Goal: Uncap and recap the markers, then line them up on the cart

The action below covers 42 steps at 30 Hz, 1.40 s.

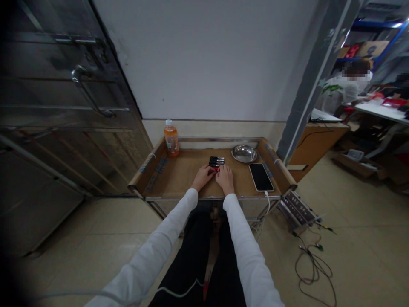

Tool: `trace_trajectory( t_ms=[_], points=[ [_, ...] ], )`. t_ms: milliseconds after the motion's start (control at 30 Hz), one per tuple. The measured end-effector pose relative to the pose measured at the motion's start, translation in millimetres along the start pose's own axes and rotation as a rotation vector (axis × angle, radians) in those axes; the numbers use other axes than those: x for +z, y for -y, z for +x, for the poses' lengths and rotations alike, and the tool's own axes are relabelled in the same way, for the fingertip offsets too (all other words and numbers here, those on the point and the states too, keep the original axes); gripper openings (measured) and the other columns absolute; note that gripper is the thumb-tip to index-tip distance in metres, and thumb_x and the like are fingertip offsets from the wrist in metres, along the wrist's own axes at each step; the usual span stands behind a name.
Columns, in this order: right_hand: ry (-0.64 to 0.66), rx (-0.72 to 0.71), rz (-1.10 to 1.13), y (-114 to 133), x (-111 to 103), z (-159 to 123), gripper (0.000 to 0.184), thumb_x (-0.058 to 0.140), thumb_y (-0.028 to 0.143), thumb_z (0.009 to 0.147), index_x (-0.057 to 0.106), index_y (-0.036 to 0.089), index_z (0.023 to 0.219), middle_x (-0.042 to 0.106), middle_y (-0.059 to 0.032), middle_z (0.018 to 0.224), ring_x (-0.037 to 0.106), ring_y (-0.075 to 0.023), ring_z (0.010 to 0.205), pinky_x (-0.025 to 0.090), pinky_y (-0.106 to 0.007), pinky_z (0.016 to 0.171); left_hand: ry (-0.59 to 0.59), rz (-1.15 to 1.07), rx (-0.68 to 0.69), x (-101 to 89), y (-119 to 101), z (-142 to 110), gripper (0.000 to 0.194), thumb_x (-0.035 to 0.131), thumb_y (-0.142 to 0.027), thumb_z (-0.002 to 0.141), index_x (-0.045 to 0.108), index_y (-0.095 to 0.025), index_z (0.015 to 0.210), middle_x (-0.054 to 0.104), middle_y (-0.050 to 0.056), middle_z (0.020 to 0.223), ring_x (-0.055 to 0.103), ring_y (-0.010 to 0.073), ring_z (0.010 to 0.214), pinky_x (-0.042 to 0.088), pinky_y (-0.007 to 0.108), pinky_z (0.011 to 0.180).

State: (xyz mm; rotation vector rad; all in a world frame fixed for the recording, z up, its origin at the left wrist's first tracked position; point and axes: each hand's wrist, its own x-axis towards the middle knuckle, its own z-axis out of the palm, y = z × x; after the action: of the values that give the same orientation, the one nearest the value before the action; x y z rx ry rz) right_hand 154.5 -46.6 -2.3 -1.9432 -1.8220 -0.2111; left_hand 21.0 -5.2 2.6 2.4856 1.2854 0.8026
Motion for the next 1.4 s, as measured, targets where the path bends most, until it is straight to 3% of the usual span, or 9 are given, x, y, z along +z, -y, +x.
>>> trace_trajectory(
  t_ms=[233, 500, 1100, 1400],
  points=[
    [-0.011, 0.006, -0.013, 1.8, -2.5, -0.9, 0.014, 0.047, 0.014, 0.082, 0.056, 0.015, 0.093, 0.059, -0.0111, 0.099, 0.048, -0.0229, 0.095, 0.034, -0.033, 0.083, -0.021, 0.036, 0.019, -0.2, -2.2, -2.0, 0.008, 0.058, -0.023, 0.087, 0.063, -0.018, 0.091, 0.061, 0.007, 0.097, 0.056, 0.0204, 0.095, 0.043, 0.034, 0.088],
    [-0.064, 0.1, -0.035, 4.5, -4.4, -2.4, 0.014, 0.049, 0.016, 0.079, 0.055, 0.014, 0.092, 0.06, -0.0129, 0.097, 0.05, -0.0253, 0.094, 0.034, -0.036, 0.084, -0.204, -0.002, 0.062, -5.0, -5.4, -3.3, 0.011, 0.049, -0.023, 0.092, 0.058, -0.018, 0.096, 0.059, 0.007, 0.097, 0.055, 0.0192, 0.094, 0.045, 0.032, 0.087],
    [-0.163, -0.087, 0.286, -2.9, 5.3, 4.0, 0.023, 0.032, 0.017, 0.093, 0.054, 0.015, 0.1, 0.06, -0.0124, 0.1, 0.055, -0.0219, 0.094, 0.045, -0.034, 0.086, -0.198, 0.005, 0.042, -2.3, -1.3, -2.2, 0.013, 0.05, -0.022, 0.092, 0.06, -0.018, 0.098, 0.062, 0.007, 0.098, 0.057, 0.0197, 0.095, 0.045, 0.032, 0.087],
    [-0.106, -0.156, 0.426, -2.3, 0.1, 2.6, 0.024, 0.032, 0.015, 0.092, 0.054, 0.018, 0.101, 0.061, -0.0114, 0.102, 0.057, -0.0213, 0.097, 0.045, -0.034, 0.089, -0.167, -0.086, 0.048, -2.0, -1.5, -2.7, 0.012, 0.048, -0.02, 0.092, 0.059, -0.02, 0.097, 0.062, 0.006, 0.1, 0.057, 0.0181, 0.098, 0.045, 0.032, 0.09]
  ],
)
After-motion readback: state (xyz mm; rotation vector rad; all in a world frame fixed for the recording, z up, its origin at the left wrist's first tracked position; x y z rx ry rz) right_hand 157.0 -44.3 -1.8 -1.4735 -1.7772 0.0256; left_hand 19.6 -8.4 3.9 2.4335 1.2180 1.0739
